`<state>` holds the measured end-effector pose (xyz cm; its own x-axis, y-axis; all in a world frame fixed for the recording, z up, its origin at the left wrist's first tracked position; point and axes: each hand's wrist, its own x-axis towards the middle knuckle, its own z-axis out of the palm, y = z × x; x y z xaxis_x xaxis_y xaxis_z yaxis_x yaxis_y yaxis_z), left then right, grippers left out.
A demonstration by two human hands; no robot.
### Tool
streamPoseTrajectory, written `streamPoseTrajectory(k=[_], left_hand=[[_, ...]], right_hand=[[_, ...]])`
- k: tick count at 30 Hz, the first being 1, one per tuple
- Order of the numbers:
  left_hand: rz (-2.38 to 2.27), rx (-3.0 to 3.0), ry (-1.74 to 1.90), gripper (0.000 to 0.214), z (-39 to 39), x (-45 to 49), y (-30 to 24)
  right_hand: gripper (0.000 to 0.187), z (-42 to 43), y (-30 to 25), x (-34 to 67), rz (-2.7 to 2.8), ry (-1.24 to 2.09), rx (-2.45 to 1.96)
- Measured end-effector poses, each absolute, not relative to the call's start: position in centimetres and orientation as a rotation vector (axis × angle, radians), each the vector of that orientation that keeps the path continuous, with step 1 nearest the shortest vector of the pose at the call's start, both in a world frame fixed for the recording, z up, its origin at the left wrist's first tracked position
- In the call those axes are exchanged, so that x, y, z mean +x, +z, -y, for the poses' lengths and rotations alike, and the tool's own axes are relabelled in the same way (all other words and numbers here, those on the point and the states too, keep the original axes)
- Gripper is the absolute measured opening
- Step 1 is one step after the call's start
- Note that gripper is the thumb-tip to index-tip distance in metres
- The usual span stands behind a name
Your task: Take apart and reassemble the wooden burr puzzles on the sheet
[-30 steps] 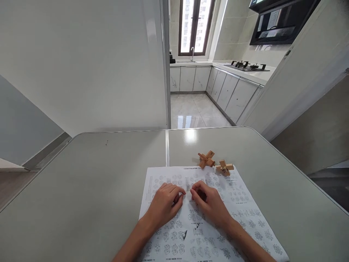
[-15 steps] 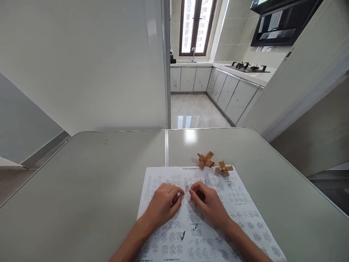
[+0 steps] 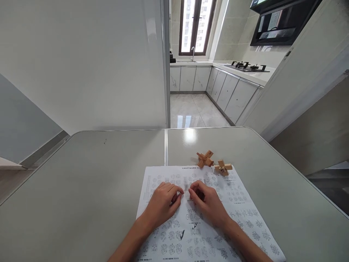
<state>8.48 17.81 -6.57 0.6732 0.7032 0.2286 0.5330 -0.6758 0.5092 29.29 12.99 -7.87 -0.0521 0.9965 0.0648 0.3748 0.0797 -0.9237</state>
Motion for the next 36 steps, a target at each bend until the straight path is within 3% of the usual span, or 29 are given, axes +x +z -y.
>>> streamPoseTrajectory(k=[36], left_hand=[[-0.972,2.467,0.525,0.015,-17.85,8.50,-6.66]], right_hand=[[0.026,-12.89,-8.43,29.52,1.486,1.023,-1.385]])
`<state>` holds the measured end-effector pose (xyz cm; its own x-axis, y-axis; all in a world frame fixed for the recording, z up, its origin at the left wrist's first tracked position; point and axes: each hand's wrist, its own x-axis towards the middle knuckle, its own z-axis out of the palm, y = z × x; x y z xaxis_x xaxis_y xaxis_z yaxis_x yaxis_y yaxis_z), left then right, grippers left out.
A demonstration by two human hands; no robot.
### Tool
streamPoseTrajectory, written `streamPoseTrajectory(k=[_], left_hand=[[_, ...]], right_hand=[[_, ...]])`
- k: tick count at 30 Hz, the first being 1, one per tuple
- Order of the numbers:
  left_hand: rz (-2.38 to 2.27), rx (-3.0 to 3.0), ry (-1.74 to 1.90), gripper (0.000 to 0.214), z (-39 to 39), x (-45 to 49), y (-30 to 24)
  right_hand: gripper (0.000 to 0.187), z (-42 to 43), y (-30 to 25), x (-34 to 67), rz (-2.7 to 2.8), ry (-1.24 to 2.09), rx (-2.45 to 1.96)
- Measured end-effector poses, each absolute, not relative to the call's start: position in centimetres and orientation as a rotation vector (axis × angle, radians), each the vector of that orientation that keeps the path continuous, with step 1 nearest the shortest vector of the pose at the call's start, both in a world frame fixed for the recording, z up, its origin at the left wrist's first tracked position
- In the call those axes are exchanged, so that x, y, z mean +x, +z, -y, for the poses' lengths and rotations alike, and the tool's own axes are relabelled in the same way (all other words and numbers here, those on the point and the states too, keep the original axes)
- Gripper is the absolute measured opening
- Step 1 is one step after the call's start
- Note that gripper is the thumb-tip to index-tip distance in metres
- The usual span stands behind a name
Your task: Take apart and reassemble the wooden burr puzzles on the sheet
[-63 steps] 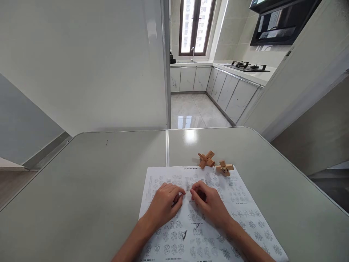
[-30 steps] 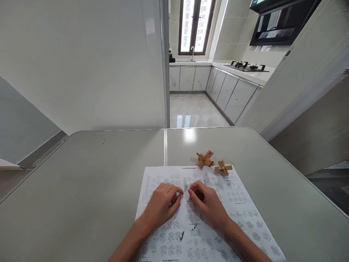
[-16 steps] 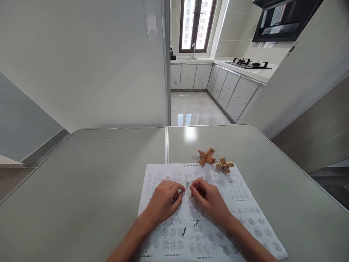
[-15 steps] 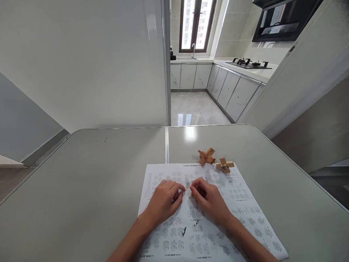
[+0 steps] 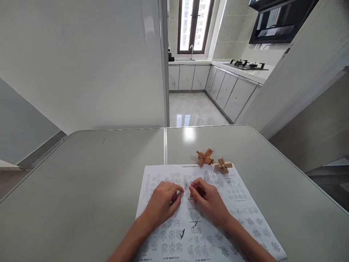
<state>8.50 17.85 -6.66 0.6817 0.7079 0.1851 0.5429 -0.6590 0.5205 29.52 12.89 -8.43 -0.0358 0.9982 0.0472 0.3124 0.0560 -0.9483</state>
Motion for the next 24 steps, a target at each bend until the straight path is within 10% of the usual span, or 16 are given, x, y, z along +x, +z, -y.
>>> streamPoseTrajectory(k=[24], left_hand=[[-0.971,2.462,0.525,0.016,-18.0,8.3,-7.0]], right_hand=[[0.023,-15.6,-8.8,33.9,0.120,1.482,-0.588]])
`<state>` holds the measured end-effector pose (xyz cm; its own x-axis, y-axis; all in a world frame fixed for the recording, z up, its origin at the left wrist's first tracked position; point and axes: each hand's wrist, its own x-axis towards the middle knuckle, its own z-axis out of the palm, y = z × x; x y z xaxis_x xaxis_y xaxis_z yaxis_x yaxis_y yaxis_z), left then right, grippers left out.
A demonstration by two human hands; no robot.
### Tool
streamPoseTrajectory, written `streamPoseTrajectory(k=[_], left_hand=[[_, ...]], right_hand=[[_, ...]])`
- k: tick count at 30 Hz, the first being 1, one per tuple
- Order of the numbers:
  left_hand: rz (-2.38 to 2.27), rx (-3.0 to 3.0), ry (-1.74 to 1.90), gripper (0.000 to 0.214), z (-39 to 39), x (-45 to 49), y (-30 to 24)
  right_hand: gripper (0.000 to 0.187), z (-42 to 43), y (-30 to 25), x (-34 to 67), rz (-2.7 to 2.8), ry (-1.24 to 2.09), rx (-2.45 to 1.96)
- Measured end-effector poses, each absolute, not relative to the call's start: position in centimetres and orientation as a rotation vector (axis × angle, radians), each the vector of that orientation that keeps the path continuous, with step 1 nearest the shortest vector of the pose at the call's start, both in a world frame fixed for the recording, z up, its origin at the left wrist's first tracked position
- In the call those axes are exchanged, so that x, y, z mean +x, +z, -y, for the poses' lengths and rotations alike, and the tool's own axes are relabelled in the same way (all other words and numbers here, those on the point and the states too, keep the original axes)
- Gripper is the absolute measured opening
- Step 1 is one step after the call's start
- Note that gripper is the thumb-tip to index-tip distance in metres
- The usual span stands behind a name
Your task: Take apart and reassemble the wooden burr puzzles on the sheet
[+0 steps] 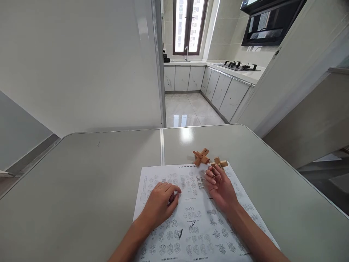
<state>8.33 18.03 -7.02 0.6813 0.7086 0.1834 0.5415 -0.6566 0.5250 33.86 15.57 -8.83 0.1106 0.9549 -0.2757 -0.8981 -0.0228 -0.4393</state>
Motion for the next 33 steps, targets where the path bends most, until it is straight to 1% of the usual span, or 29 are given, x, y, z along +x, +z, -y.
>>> streamPoseTrajectory(k=[8,15,20,26,33], left_hand=[[-0.981,2.459,0.520,0.016,-18.06,8.33,-6.83],[-0.982,2.462,0.525,0.017,-18.09,8.33,-7.14],[-0.988,2.454,0.510,0.017,-18.16,8.41,-6.91],[-0.982,2.459,0.529,0.018,-18.07,8.41,-6.75],[-0.991,2.459,0.512,0.018,-18.00,8.40,-6.79]], right_hand=[[0.013,-15.65,-8.98,34.27,-0.041,1.498,-0.470],[0.017,-15.63,-8.66,34.30,-0.104,1.497,-0.442],[0.015,-15.71,-8.87,34.40,-0.101,1.505,-0.433],[0.012,-15.67,-8.71,34.32,-0.072,1.502,-0.454],[0.015,-15.68,-8.91,34.31,0.054,1.475,-0.549]])
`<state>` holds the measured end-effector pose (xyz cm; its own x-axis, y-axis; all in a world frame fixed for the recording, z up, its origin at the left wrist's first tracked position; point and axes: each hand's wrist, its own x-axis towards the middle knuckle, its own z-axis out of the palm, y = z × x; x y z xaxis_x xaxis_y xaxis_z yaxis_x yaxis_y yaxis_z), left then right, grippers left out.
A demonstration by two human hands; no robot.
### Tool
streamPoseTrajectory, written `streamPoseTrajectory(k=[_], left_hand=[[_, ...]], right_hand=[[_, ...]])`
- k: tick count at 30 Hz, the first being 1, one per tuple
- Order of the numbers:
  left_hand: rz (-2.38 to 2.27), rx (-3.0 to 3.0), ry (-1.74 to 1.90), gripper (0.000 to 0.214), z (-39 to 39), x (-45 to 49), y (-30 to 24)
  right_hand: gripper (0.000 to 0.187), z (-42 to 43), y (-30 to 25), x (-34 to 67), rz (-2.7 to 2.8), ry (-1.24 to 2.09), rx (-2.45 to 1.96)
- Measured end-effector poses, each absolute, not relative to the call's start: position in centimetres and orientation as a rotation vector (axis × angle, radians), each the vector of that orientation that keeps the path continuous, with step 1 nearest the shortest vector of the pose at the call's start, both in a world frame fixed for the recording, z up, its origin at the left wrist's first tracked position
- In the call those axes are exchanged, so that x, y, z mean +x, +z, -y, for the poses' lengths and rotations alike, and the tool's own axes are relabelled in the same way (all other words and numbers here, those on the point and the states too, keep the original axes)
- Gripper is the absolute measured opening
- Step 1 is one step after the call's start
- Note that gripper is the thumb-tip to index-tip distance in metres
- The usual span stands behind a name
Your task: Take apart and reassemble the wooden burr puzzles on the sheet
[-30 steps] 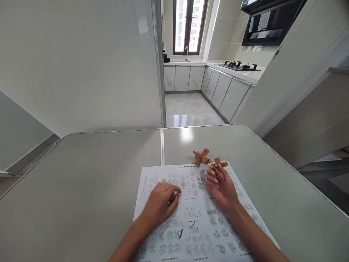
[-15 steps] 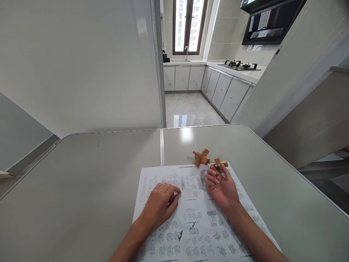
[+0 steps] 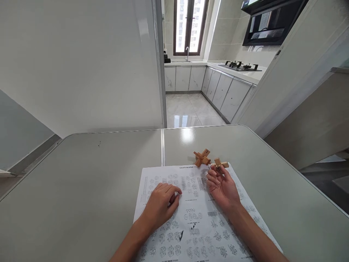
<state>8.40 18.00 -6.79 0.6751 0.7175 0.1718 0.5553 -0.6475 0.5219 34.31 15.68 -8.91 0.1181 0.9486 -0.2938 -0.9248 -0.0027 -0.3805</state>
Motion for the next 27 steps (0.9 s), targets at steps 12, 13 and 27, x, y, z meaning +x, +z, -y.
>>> streamPoseTrajectory(k=[12,13,27], left_hand=[[-0.981,2.451,0.512,0.017,-17.8,8.5,-6.7],[-0.981,2.449,0.516,0.016,-17.8,8.4,-6.7],[-0.984,1.843,0.738,0.041,-17.6,8.1,-5.9]], right_hand=[[0.049,-14.1,-7.2,30.9,0.678,1.279,-1.046],[0.050,-13.9,-7.3,30.7,0.738,1.297,-1.047],[0.049,-12.5,-8.9,29.4,1.618,1.211,-1.121]])
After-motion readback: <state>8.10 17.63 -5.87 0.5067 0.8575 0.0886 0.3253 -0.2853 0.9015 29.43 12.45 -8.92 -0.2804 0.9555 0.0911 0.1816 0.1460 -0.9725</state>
